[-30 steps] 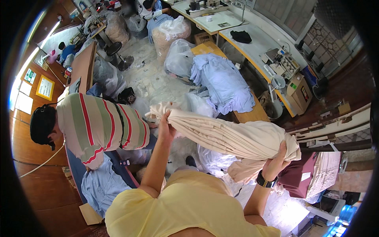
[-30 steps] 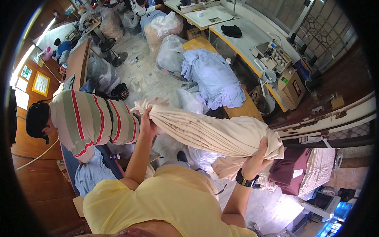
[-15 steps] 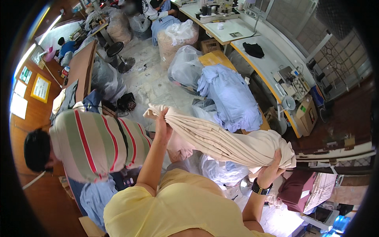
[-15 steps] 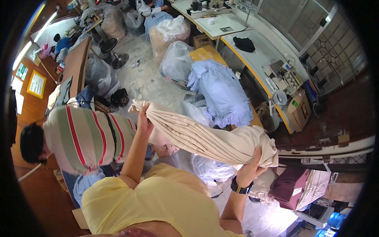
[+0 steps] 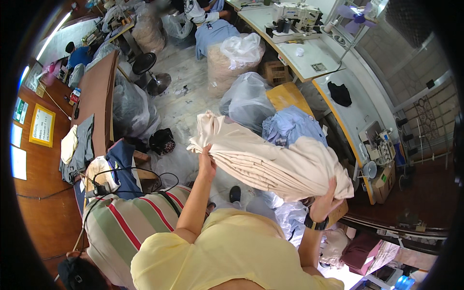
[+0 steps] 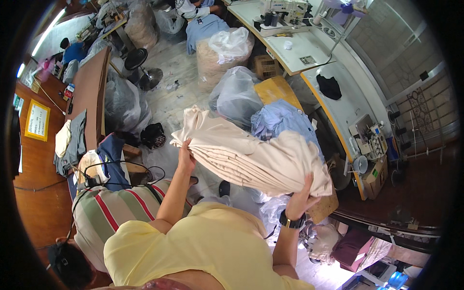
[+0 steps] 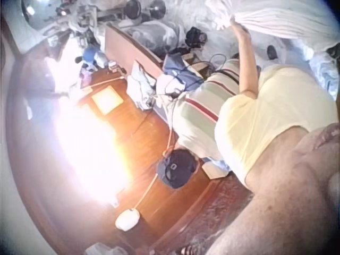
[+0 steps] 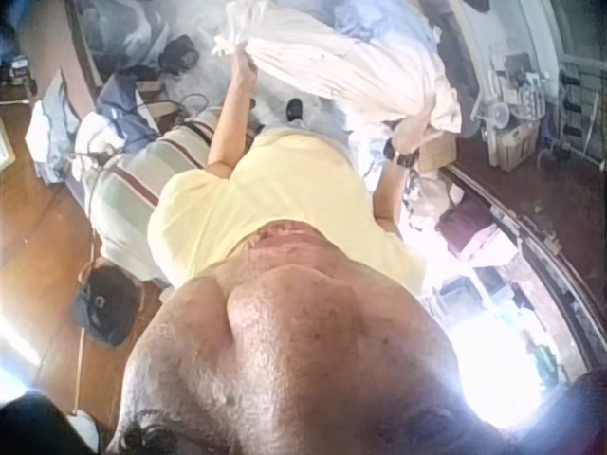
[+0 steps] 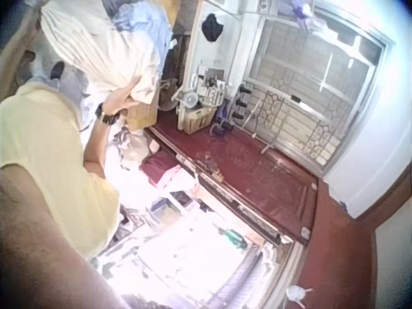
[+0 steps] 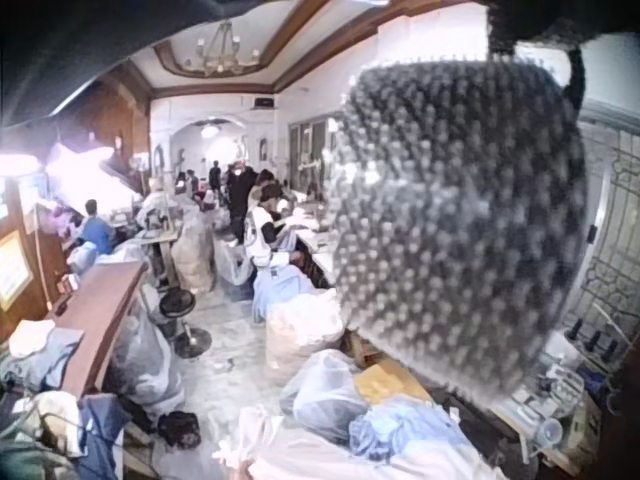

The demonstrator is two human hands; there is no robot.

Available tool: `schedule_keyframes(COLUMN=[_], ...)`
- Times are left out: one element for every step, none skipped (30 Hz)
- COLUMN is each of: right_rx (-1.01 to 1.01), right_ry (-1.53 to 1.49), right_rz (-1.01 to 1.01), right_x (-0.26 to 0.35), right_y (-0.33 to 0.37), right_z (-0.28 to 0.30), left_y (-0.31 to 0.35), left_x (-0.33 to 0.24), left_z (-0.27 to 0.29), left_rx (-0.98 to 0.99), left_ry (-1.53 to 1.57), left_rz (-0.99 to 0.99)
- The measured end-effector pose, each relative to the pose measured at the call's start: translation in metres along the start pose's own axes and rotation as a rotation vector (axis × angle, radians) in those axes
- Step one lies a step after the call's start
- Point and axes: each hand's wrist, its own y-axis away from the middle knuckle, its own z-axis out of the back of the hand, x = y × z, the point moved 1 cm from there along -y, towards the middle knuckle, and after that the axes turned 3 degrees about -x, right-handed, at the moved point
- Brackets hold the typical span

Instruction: The person irons a light-colored garment on a pink ironing board using an iron, then folds the garment and places it onto a pile of other clothes.

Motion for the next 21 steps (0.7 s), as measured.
schedule_keyframes(right_rx=[0.021, 0.041, 0.055, 0.069, 0.119, 0.148, 0.175, 0.202, 0.233, 0.26, 0.286, 0.314, 0.333, 0.359, 0.386, 0.414, 0.427, 0.427, 0.437, 0.446, 0.468], right_ry=[0.036, 0.026, 0.014, 0.001, 0.024, 0.017, 0.009, 0.002, 0.02, 0.041, 0.061, 0.082, 0.123, 0.129, 0.133, 0.133, 0.129, 0.117, 0.106, 0.094, 0.039], right_rz=[0.057, 0.047, 0.042, 0.037, 0.038, 0.029, 0.02, 0.012, 0.035, 0.06, 0.085, 0.104, 0.068, 0.05, 0.035, 0.021, 0.05, 0.026, -0.004, -0.035, -0.06], right_x=[-0.013, -0.022, -0.029, -0.035, -0.039, -0.043, -0.047, -0.051, -0.055, -0.06, -0.066, -0.073, -0.085, -0.094, -0.102, -0.109, -0.117, -0.124, -0.131, -0.137, -0.149], right_y=[-0.002, -0.005, -0.008, -0.011, -0.016, -0.019, -0.021, -0.024, -0.027, -0.03, -0.034, -0.039, -0.045, -0.05, -0.054, -0.061, -0.065, -0.07, -0.073, -0.079, -0.083], right_z=[-0.016, -0.031, -0.049, -0.066, -0.08, -0.096, -0.112, -0.128, -0.145, -0.161, -0.178, -0.193, -0.205, -0.219, -0.234, -0.254, -0.273, -0.291, -0.311, -0.33, -0.348], left_y=[-0.013, -0.026, -0.028, -0.033, -0.038, -0.045, -0.057, -0.064, -0.072, -0.079, -0.085, -0.094, -0.107, -0.121, -0.136, -0.146, -0.155, -0.158, -0.165, -0.175, -0.172], left_x=[-0.009, -0.016, -0.029, -0.039, -0.048, -0.059, -0.067, -0.077, -0.085, -0.092, -0.098, -0.105, -0.11, -0.115, -0.118, -0.126, -0.133, -0.141, -0.15, -0.16, -0.174], left_z=[0.008, 0.017, 0.011, 0.007, 0.003, -0.001, 0.003, 0.005, 0.005, 0.0, -0.004, -0.003, 0.005, 0.011, 0.018, 0.017, 0.017, 0.007, 0.008, 0.007, -0.002], left_rx=[-0.003, -0.006, 0.007, 0.015, 0.024, 0.034, 0.059, 0.076, 0.1, 0.125, 0.085, 0.073, 0.012, -0.049, -0.083, -0.114, -0.121, -0.159, -0.168, -0.177, -0.176], left_ry=[0.006, 0.012, 0.036, 0.06, 0.084, 0.11, 0.132, 0.141, 0.152, 0.162, 0.145, 0.169, 0.181, 0.194, 0.189, 0.184, 0.172, 0.162, 0.181, 0.201, 0.194], left_rz=[0.011, 0.021, 0.02, -0.002, -0.024, -0.056, -0.082, -0.093, -0.104, -0.111, -0.136, -0.156, -0.19, -0.224, -0.236, -0.252, -0.273, -0.273, -0.287, -0.301, -0.314])
